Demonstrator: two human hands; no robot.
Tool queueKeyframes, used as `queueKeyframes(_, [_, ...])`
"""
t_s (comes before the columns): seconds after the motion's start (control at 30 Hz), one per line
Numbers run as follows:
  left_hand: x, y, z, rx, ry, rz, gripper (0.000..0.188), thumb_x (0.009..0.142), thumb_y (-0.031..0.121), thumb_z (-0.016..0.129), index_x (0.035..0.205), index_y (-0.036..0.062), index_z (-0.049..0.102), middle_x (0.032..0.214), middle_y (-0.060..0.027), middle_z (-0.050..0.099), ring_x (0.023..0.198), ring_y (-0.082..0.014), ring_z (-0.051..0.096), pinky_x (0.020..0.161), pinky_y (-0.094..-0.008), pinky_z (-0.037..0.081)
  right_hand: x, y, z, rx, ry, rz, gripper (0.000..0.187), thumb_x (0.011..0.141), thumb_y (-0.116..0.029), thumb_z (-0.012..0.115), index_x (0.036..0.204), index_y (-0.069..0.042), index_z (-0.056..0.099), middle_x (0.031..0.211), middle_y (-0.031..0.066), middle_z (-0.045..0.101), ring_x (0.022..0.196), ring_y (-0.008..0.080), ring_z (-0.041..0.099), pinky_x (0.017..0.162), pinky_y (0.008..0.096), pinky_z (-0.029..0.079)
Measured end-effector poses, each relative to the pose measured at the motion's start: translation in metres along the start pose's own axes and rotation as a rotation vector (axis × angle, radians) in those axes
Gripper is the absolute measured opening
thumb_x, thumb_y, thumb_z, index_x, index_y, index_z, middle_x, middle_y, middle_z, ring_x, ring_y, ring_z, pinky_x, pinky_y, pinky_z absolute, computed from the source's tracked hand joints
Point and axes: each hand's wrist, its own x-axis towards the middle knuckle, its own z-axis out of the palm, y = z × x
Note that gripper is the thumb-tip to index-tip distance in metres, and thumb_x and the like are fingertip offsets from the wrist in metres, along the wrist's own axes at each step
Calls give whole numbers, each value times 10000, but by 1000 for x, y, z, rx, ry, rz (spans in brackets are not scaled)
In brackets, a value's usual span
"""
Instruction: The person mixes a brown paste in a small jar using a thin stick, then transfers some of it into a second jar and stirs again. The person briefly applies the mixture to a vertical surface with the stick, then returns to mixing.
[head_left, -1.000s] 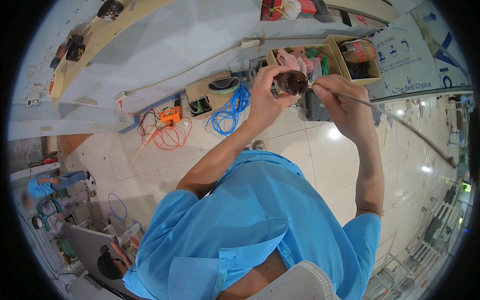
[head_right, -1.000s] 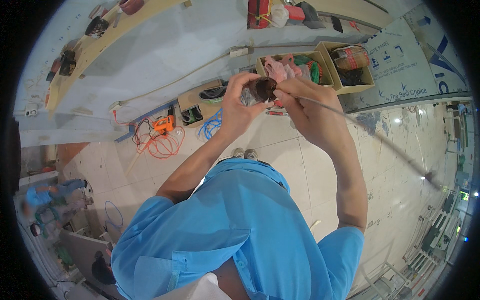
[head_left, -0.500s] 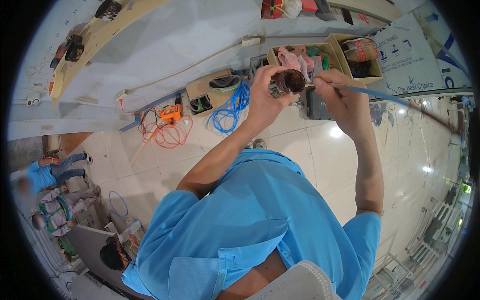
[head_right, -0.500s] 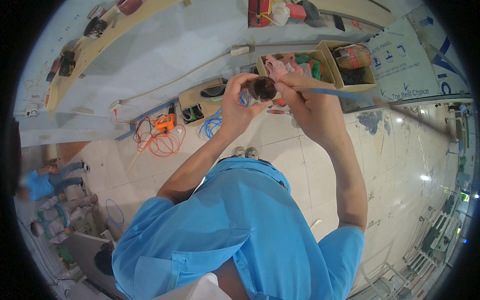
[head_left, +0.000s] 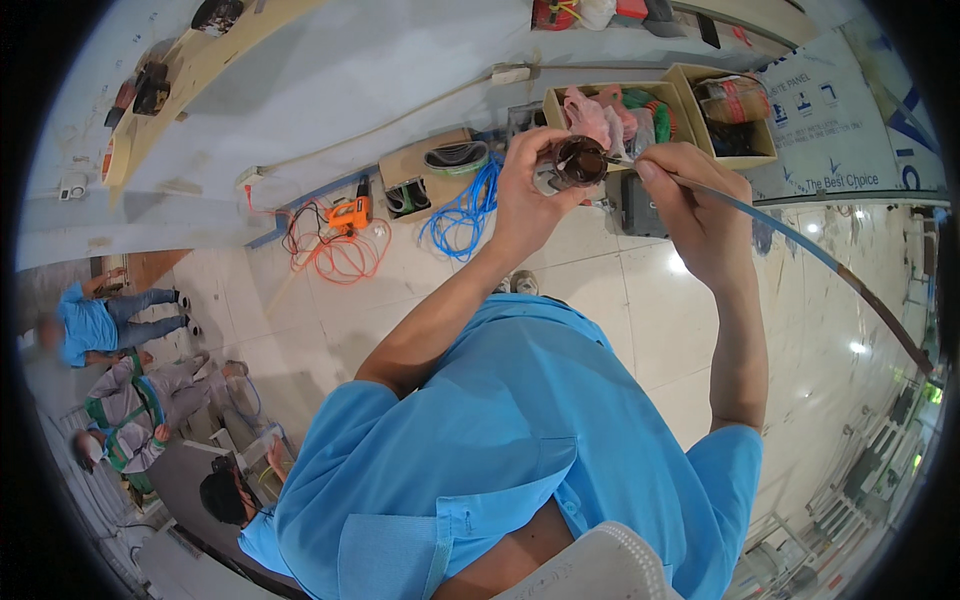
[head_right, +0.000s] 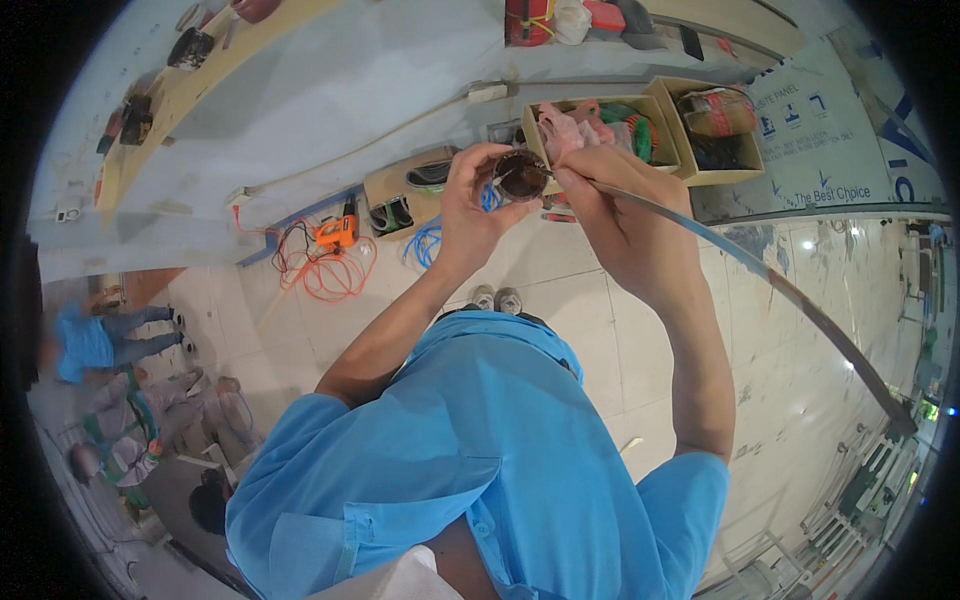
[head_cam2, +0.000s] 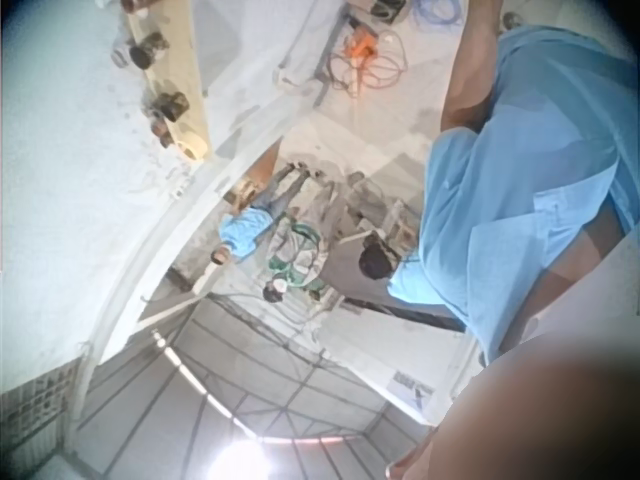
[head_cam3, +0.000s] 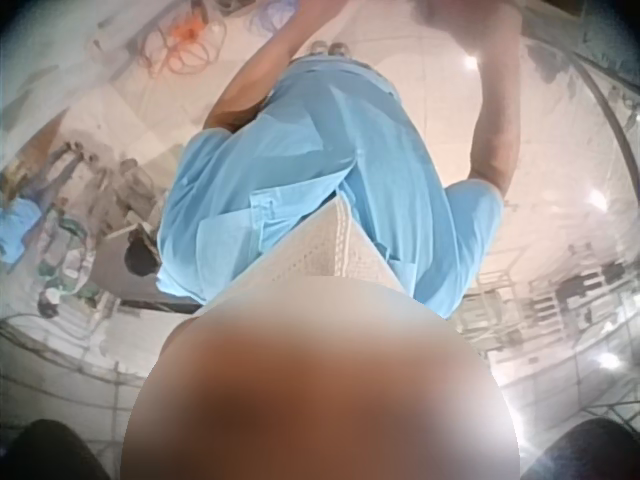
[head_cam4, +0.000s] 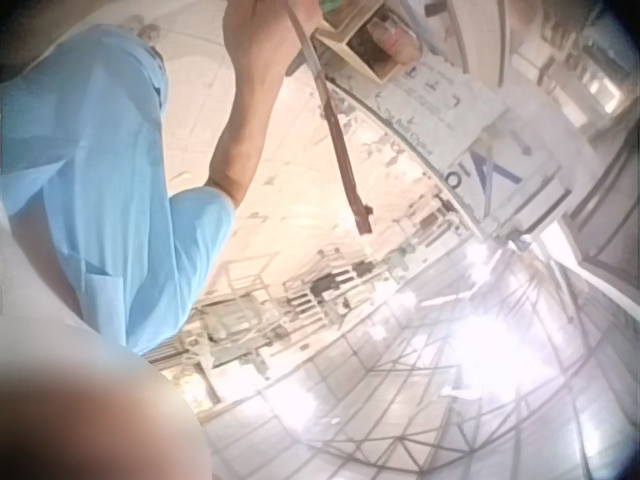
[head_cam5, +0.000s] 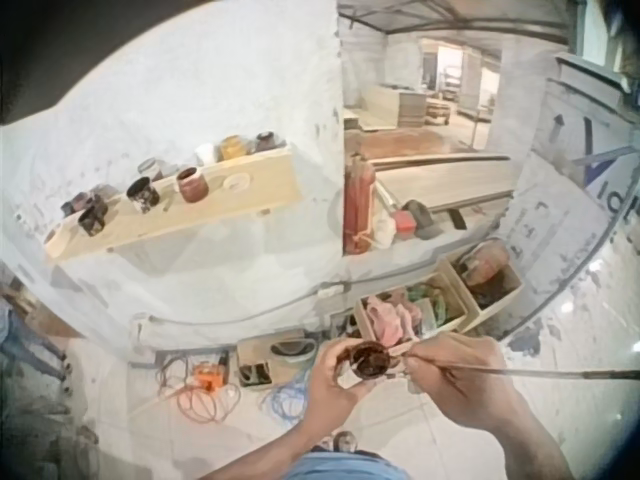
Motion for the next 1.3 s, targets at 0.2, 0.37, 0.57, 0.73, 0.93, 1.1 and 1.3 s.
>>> queueKeyframes(0.2, [-3,-4,-4,30,-29,-39,700,769,-54,896,1378,45,566,1316,-78,634,1230,-196,640,1109,-350,500,4,17,4,12,-28,79,101,1017,-64,694,1055,25,722,843,102,695,650,148,568,613,289,471])
queueKeyframes(0.37, [-1,-5,-3,78,-80,-113,693,786,-5,901,1391,41,567,1275,-71,679,1205,-178,646,1093,-338,492,16,39,5,221,3,194,151,1042,-88,678,1040,57,720,821,47,677,670,83,554,604,283,458])
queueKeyframes(0.57, [18,-12,34,92,-54,-137,656,769,11,915,1349,56,611,1235,-59,700,1166,-166,662,1063,-343,512,17,92,-38,281,-211,191,190,1063,-130,664,1094,45,731,862,25,647,699,60,545,599,241,415])
queueKeyframes(0.73, [32,-29,103,186,-57,-117,640,732,96,950,1302,104,659,1195,-47,727,1123,-187,684,1025,-363,524,2,159,-97,272,-172,136,168,1053,-118,673,1105,26,743,891,29,657,707,72,546,625,213,434])
queueKeyframes(0.93, [57,-45,206,43,-26,-137,693,685,142,950,1300,91,635,1182,-55,711,1114,-198,670,997,-372,519,-4,238,-177,363,-151,230,164,1070,-122,629,1052,31,685,849,20,602,704,62,504,611,213,392])
queueKeyframes(1.1, [64,-52,258,-8,-57,-98,694,673,132,950,1286,61,634,1156,-76,706,1112,-218,671,993,-383,524,-39,309,-221,278,-97,152,262,1112,-186,584,1069,54,680,944,41,628,662,70,489,598,243,385])
queueKeyframes(1.3, [79,-55,273,26,-126,-83,704,637,148,971,1247,55,630,1146,-102,702,1089,-250,684,946,-385,536,-42,321,-236,334,-47,180,328,1154,-263,517,1025,12,642,711,22,530,613,72,424,584,256,326])
